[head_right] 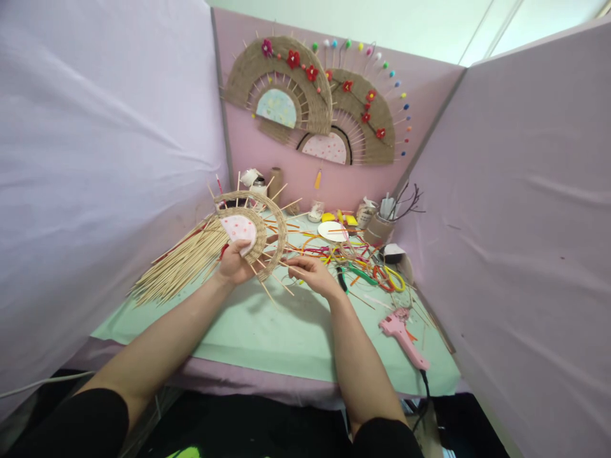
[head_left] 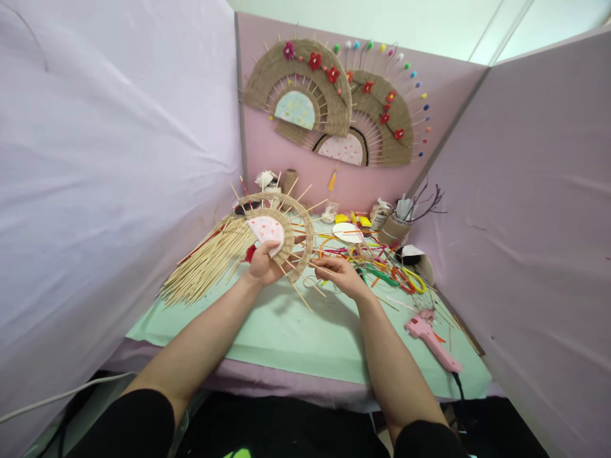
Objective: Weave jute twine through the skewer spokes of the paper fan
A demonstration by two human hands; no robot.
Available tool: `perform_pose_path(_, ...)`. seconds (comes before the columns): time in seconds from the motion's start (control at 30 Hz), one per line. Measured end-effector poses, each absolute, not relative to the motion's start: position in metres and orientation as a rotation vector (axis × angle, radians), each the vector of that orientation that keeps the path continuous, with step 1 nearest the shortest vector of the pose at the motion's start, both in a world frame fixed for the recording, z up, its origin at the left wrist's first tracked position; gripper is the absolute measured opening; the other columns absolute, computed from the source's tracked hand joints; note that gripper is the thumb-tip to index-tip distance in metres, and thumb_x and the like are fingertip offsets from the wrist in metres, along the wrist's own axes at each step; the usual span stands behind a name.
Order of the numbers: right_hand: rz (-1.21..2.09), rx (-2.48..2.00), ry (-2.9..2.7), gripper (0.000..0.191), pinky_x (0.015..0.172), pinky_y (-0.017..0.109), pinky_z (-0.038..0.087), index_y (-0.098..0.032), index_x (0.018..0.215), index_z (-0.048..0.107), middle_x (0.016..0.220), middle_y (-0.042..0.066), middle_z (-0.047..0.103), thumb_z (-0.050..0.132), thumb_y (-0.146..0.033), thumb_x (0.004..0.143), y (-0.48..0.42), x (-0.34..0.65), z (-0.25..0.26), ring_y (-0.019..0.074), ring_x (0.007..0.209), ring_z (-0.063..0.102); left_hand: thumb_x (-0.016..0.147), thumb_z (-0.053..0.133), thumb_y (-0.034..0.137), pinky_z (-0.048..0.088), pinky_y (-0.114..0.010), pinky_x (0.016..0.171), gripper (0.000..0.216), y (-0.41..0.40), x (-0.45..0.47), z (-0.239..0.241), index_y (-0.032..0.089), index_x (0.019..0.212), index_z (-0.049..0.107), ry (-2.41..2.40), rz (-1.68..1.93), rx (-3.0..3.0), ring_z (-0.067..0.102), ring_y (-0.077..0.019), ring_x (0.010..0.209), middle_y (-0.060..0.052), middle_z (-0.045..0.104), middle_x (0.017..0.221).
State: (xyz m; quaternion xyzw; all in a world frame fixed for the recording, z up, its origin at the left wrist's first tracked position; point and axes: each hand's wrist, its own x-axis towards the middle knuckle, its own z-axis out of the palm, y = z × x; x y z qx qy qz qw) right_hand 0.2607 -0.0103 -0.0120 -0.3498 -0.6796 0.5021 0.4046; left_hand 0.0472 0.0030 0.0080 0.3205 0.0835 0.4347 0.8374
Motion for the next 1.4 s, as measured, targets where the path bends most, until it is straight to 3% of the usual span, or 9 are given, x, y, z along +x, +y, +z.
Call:
perform_pose_path(0.47, 1.243, -0.984, -1.801, 0.030, 0.059, 0.023, 0.043, -0.017, 0.093, 0.070, 0.069, 0.001, 0.061, 0.065, -0.040, 0.074, -0.011, 0.261, -0.009, 0.0110, 0.061, 0.052, 0.067, 0.045, 0.028, 0.044, -0.049, 0.089, 0.064, 0.006, 0.039, 0.013, 0.004, 0.126, 0.051, 0.183, 0.969, 0.706, 0.064, -0.0331, 0.099, -0.017, 0.069, 0.103)
perform_pose_path(0.77, 0.988, -1.016, -1.460, 0.022, 0.055, 0.025, 0.038, -0.019, 0.080, 0.067, 0.062, -0.001, 0.057, 0.067, -0.040, 0.073, -0.001, 0.282, -0.009, 0.0113, 0.056, 0.047, 0.065, 0.047, 0.026, 0.050, -0.046, 0.083, 0.062, 0.010, 0.025, 0.023, 0.008, 0.124, 0.055, 0.284, 1.190, 0.739, 0.065, -0.0317, 0.094, -0.014, 0.070, 0.098)
perform_pose_path(0.97, 1.110, -0.908, -1.503, 0.023, 0.055, 0.025, 0.039, -0.020, 0.081, 0.069, 0.063, 0.000, 0.057, 0.067, -0.041, 0.073, -0.007, 0.279, -0.011, 0.0121, 0.058, 0.049, 0.065, 0.046, 0.025, 0.051, -0.045, 0.081, 0.061, 0.011, 0.028, 0.024, 0.013, 0.125, 0.056, 0.267, 1.232, 0.761, 0.065, -0.0313, 0.095, -0.012, 0.071, 0.098)
perform_pose_path(1.4, 1.226, -0.898, -1.699, 0.023, 0.058, 0.024, 0.039, -0.018, 0.084, 0.070, 0.066, 0.000, 0.058, 0.067, -0.039, 0.075, -0.014, 0.260, -0.012, 0.0111, 0.061, 0.049, 0.068, 0.044, 0.029, 0.051, -0.044, 0.082, 0.059, 0.012, 0.032, 0.021, 0.008, 0.122, 0.056, 0.291, 1.304, 0.715, 0.066, -0.0280, 0.089, -0.014, 0.069, 0.100)
